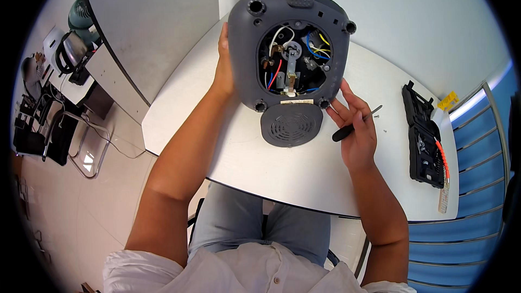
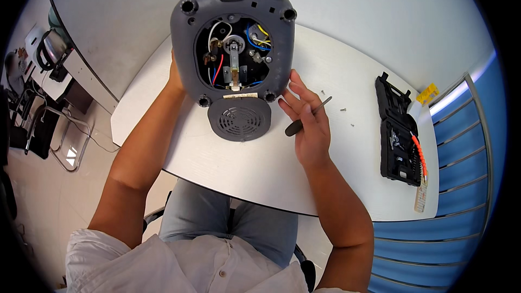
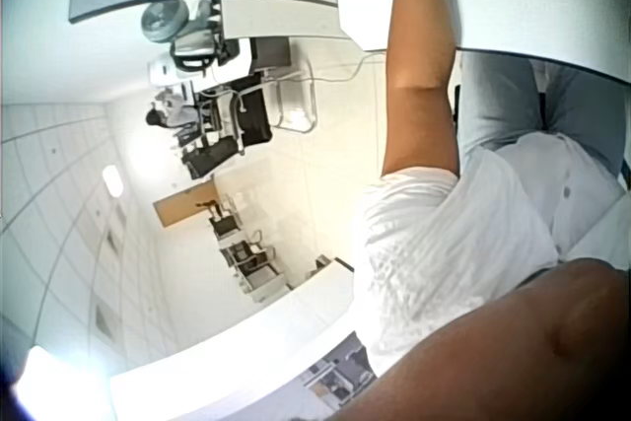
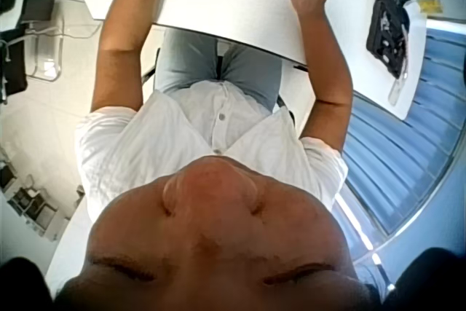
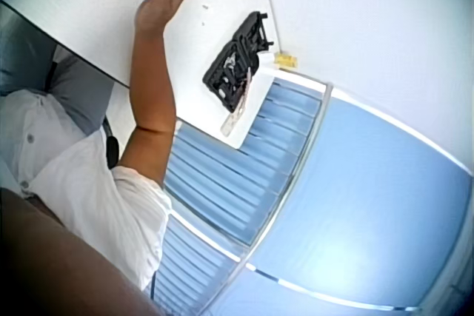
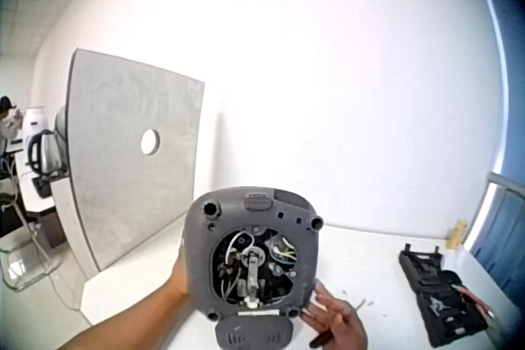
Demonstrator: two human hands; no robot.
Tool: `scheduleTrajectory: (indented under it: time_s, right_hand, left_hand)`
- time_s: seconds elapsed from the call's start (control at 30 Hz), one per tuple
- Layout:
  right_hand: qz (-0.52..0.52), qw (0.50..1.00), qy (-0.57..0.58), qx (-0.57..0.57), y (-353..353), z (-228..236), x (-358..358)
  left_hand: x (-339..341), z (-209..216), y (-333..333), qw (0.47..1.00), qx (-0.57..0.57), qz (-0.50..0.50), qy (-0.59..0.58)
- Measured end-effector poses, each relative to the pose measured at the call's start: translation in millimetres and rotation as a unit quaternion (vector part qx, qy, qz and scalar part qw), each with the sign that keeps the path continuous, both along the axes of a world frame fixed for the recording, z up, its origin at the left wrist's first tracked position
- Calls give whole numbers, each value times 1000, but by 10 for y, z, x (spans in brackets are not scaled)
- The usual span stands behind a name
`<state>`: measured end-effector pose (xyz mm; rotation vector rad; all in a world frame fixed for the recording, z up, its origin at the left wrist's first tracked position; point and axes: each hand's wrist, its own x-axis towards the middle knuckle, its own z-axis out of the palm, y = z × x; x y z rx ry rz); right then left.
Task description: The person removes a cardboard strip from a gray appliance, then uses a screwdriver to remove screws from the bottom cover. The cover is detached, exposing internal wiring and components.
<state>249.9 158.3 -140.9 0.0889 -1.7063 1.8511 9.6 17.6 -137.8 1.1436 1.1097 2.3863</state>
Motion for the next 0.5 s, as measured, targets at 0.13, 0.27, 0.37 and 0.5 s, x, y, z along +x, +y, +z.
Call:
scheduleTrajectory:
  time_s: [0.13, 0.27, 0.37, 0.5]
  right_hand:
    - [26, 998, 26, 53, -25, 10, 37]
    - [10, 995, 31, 93, -70, 47, 57]
    - [20, 996, 33, 76, -62, 55, 62]
    - [44, 995, 48, 81, -102, 57, 77]
  left_hand:
    - [56, 79, -17, 997, 34, -37, -55]
    - [-3, 188, -136, 995, -69, 42, 59]
    - [-16, 194, -171, 995, -79, 33, 48]
    - [-38, 203, -189, 997, -79, 10, 16]
